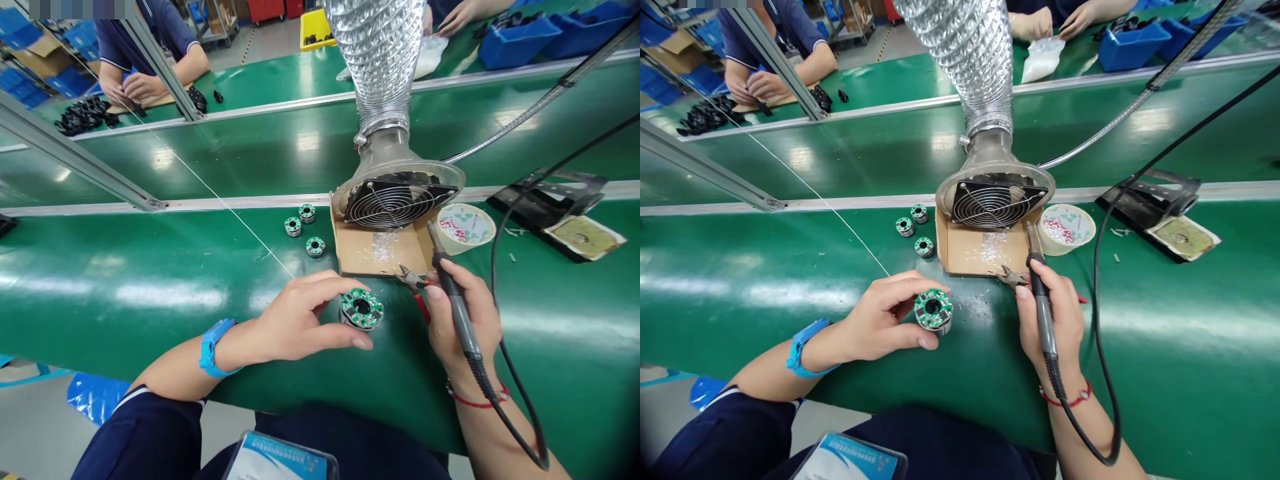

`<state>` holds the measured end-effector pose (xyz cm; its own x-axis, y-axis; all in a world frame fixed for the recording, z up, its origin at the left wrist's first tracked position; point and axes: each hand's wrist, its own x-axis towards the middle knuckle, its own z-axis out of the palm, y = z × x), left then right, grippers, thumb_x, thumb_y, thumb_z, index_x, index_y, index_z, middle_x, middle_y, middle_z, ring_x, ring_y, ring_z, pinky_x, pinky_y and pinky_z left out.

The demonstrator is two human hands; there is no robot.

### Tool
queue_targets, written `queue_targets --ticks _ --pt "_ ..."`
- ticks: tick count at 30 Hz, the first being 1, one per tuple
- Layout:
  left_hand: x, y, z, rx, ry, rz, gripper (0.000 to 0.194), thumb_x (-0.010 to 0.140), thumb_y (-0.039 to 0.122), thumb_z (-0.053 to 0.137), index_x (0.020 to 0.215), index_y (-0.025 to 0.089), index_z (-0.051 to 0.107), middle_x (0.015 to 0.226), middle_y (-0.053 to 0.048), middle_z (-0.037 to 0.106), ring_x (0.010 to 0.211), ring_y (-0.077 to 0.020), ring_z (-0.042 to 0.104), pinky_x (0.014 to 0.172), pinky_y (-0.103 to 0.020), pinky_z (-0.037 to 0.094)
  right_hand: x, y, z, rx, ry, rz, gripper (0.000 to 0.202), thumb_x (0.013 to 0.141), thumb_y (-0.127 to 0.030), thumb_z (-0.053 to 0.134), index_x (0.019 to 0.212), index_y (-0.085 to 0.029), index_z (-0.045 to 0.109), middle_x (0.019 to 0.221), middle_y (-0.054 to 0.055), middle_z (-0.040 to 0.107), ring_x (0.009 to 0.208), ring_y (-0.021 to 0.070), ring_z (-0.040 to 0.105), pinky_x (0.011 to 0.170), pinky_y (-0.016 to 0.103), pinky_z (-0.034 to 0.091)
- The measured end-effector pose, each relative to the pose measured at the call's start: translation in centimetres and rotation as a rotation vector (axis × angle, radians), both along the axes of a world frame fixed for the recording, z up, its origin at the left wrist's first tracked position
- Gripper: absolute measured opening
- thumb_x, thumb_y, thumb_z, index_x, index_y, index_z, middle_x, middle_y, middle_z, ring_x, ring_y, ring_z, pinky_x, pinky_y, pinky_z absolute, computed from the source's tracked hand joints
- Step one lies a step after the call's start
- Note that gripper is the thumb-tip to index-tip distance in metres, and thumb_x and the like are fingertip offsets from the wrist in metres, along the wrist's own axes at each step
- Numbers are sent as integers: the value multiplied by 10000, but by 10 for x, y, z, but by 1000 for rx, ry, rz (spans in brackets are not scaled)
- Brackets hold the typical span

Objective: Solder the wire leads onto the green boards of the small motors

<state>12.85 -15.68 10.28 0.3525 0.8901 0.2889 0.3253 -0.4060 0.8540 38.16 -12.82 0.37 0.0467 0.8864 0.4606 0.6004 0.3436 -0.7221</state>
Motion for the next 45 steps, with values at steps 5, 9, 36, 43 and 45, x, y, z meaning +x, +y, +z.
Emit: queue_targets --ticks 5,9,36,43,45 --pt "-9 8 0 -60 27 43 465 784 534 783 1065 171 714 791 -4 628 590 -78 440 516 -209 346 -1 -1 3 32 -53 -20 447 919 -368 586 1336 -206 582 1049 84 672 995 218 632 938 422 507" --pt "-43 66 -20 -92 80 379 435 809 460 767 1126 174 682 932 -39 706 743 -127 597 642 -224 465 1 7 6 68 -130 -117 548 901 -395 602 1397 -174 527 1071 113 671 954 224 627 955 450 511" --pt "-61 58 -61 -259 240 436 428 839 304 703 1211 127 586 1004 -66 660 773 -139 579 719 -267 482 4 -6 23 44 115 -220 296 832 -344 702 1118 -267 704 1039 97 716 937 267 698 850 419 553" --pt "3 -19 -31 -409 25 40 510 809 431 778 1243 200 643 897 -8 612 614 -77 439 559 -213 366 -27 -47 69 -156 359 221 392 949 -280 577 1341 -264 571 941 28 759 791 168 733 777 352 627" --pt "13 -26 -24 -381 60 -25 470 826 452 767 1217 211 668 853 8 578 612 -76 417 561 -214 349 -31 -47 77 -210 272 329 374 924 -252 619 1295 -277 575 923 1 744 852 142 725 845 309 613"
